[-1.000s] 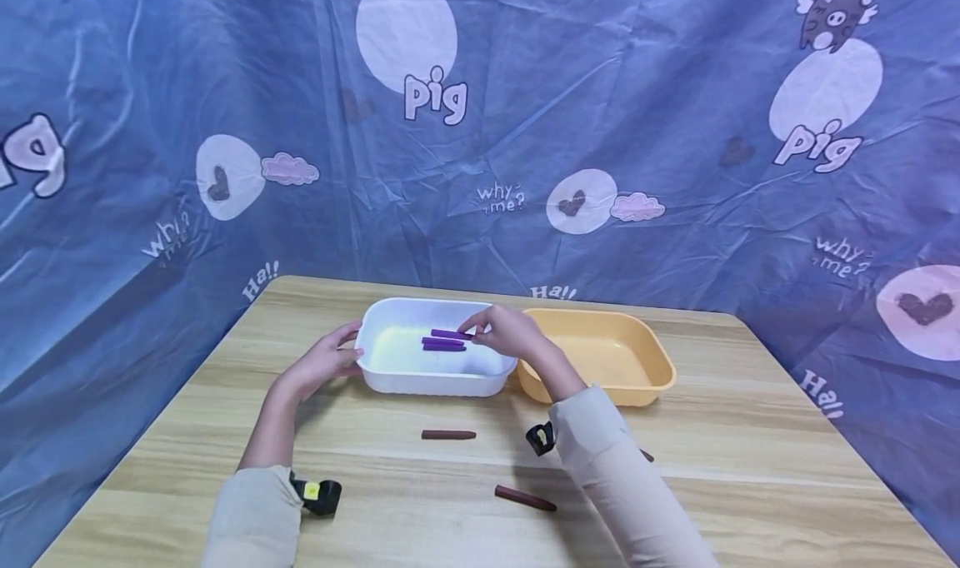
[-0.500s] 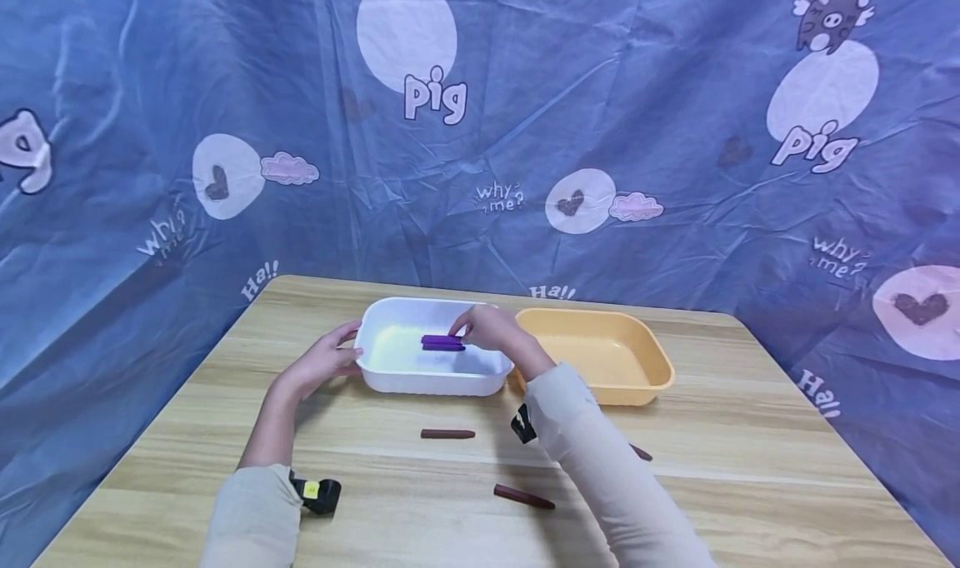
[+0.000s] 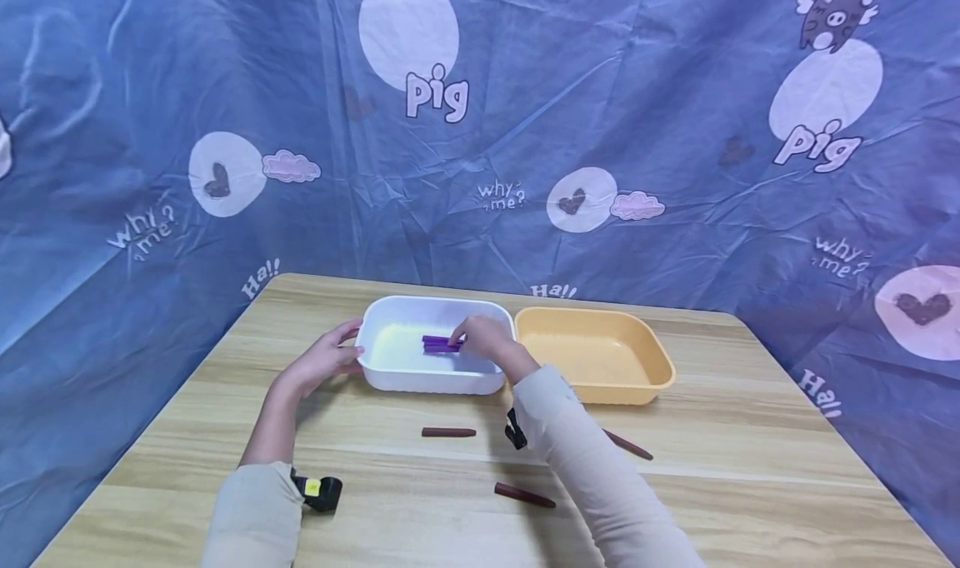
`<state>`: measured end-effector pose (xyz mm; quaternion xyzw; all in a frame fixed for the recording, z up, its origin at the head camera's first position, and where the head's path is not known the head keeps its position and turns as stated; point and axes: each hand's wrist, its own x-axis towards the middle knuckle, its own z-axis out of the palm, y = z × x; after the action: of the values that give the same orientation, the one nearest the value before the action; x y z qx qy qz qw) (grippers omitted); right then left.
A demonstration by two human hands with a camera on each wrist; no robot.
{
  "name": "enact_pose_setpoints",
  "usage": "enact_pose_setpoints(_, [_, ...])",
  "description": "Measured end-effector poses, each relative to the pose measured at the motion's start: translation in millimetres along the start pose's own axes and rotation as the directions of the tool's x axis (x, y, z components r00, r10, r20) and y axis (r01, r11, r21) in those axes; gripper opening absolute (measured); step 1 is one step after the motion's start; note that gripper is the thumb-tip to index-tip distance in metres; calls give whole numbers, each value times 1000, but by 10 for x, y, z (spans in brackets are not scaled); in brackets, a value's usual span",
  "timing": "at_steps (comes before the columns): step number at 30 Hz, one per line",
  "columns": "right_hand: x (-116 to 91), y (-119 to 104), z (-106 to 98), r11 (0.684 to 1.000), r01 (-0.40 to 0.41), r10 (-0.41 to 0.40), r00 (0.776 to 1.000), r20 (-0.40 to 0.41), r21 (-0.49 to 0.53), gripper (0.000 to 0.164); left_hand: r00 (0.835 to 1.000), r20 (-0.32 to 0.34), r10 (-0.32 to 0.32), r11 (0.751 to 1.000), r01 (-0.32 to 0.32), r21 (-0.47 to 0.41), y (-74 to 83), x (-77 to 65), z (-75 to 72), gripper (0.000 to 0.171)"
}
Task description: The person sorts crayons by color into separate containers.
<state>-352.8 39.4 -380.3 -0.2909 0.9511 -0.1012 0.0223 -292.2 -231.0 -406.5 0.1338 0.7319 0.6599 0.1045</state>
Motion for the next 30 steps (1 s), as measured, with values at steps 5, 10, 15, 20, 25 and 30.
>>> enact_pose_setpoints(5, [-5,2,47,999,-39,39,999,-17,-18,23,1000,-2,0,1000,0,5,1,0,3,60])
enact_pose_setpoints(10, [-9,-4,77,997,-68,68,997,-30,-23,27,1000,-1,-2,1000,2,10,-1,3,-3,60])
enact_pose_setpoints(15, [-7,10,109,997,-73,72,995,-65,-16,29,1000,-3,-1,1000,1,7,-12,14,-6,60])
enact_pose_setpoints(20, [-23,20,126,997,-73,70,993,-97,-27,26,1000,1,-1,1000,1,4,-26,22,0,59])
enact_pose_setpoints(25, [-73,7,79,998,-61,56,989,-134,-34,24,1000,4,1,1000,-1,3,-30,24,10,59])
enact_pose_setpoints(30, [-188,-18,-59,999,-25,14,975,-221,-47,24,1000,-5,-1,1000,1,5,-27,15,7,60])
